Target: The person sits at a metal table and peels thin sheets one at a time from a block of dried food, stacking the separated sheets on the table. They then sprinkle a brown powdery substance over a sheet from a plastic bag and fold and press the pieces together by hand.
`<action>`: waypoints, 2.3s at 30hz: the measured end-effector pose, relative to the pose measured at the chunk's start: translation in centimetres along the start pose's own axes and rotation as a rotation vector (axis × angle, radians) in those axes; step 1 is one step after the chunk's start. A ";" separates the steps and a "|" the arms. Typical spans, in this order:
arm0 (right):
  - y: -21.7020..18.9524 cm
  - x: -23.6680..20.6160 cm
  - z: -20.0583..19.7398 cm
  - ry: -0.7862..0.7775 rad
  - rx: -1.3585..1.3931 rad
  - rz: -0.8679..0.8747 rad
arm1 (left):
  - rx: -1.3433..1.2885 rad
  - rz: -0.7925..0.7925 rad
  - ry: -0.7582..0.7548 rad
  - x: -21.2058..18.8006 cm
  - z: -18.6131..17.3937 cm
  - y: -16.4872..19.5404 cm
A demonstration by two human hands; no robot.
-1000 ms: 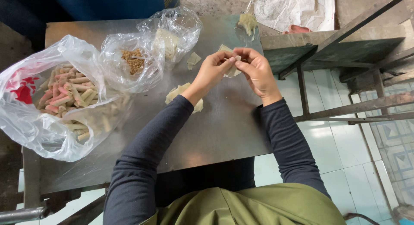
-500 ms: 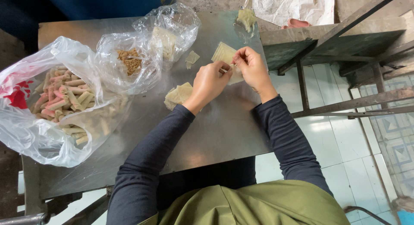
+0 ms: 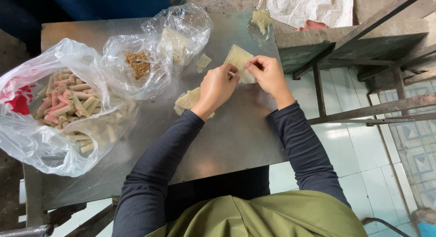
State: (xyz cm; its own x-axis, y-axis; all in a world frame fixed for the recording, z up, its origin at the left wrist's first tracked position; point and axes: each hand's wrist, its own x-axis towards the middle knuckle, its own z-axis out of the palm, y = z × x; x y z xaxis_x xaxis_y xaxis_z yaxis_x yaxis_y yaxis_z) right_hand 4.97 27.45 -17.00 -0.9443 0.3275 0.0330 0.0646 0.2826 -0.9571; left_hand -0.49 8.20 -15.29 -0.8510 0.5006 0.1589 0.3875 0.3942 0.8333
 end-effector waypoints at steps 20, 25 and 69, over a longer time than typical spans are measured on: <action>-1.5 0.7 1.2 0.014 -0.057 -0.252 | 0.024 0.015 0.024 0.3 -0.9 -0.1; -1.1 0.8 1.3 0.047 -0.162 -0.234 | 0.029 -0.049 0.027 0.3 0.0 -0.2; -2.5 -0.2 2.6 0.150 -0.493 -0.522 | 0.140 0.079 0.115 -0.3 1.3 -1.5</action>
State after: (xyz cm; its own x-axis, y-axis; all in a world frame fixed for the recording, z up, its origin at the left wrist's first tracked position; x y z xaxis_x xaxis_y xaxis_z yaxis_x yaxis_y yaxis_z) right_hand 4.12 24.31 -15.41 -0.8397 0.1496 0.5220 -0.2100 0.7970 -0.5663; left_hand -0.38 8.49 -17.27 -0.8478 0.4458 0.2872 0.4934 0.4648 0.7352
